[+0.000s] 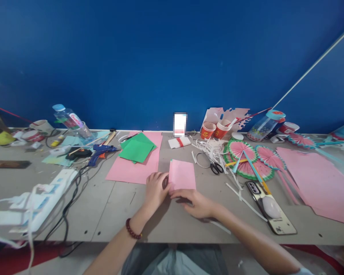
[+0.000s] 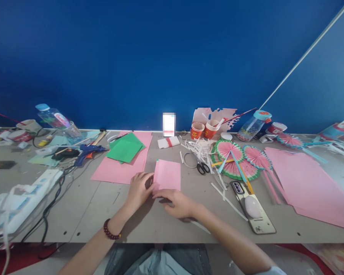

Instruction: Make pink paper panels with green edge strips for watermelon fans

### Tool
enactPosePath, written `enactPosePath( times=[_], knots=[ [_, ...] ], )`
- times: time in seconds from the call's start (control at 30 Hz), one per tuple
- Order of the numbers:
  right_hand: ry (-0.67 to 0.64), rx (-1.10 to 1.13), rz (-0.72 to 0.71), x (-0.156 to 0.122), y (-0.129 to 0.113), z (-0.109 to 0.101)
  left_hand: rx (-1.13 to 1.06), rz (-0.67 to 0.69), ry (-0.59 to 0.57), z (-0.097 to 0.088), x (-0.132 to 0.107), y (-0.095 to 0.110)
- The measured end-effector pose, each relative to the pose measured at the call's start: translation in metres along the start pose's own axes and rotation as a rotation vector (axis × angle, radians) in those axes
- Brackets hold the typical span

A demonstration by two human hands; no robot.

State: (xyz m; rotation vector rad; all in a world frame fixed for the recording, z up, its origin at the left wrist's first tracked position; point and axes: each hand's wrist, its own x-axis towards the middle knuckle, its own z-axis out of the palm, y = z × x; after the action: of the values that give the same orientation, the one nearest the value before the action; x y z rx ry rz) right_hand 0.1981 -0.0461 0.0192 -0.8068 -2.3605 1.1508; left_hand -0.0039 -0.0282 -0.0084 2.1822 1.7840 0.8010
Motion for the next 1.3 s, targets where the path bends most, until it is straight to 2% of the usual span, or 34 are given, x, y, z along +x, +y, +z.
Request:
enactPosePath(
  times=[0.1,0.2,0.27,0.33,0.53,0.63,0.7,0.8,0.93,1.13,1.3],
  knots=[
    [0.117,0.052,-0.024,0.002,0.005,-0.002,-0.312,-0.066,-0.052,0.002,0.004,-0.003],
    [0.377,-0.064,-0.081,0.005,0.010,-0.015,-0.651,-0.157,-0.133,-0.002,0.008,-0.003],
    [0.546,-0.160,-0.069,0.006,0.010,-0.028,-0.769,-0.209,-0.182,-0.011,0.011,-0.001],
    [0.596,-0.210,-0.023,0.009,0.007,-0.044,-0.799,-0.201,-0.260,-0.024,0.015,0.003],
    [0.427,-0.008,0.227,0.024,-0.004,-0.080,-0.662,-0.093,-0.389,-0.064,0.031,0.021],
    [0.360,0.085,0.333,0.029,-0.001,-0.091,-0.656,-0.112,-0.423,-0.075,0.040,0.025],
    [0.356,0.129,0.354,0.029,0.003,-0.096,-0.635,-0.122,-0.429,-0.080,0.045,0.024],
    [0.350,0.148,0.338,0.026,0.006,-0.102,-0.618,-0.132,-0.471,-0.085,0.052,0.020],
    [0.232,0.144,0.338,0.024,0.008,-0.105,-0.637,-0.120,-0.509,-0.085,0.057,0.016],
    [0.113,0.106,0.370,0.024,0.008,-0.110,-0.598,-0.093,-0.444,-0.077,0.060,0.009],
    [0.079,0.135,0.387,0.027,0.008,-0.117,-0.528,-0.070,-0.401,-0.083,0.065,0.011]
  ],
)
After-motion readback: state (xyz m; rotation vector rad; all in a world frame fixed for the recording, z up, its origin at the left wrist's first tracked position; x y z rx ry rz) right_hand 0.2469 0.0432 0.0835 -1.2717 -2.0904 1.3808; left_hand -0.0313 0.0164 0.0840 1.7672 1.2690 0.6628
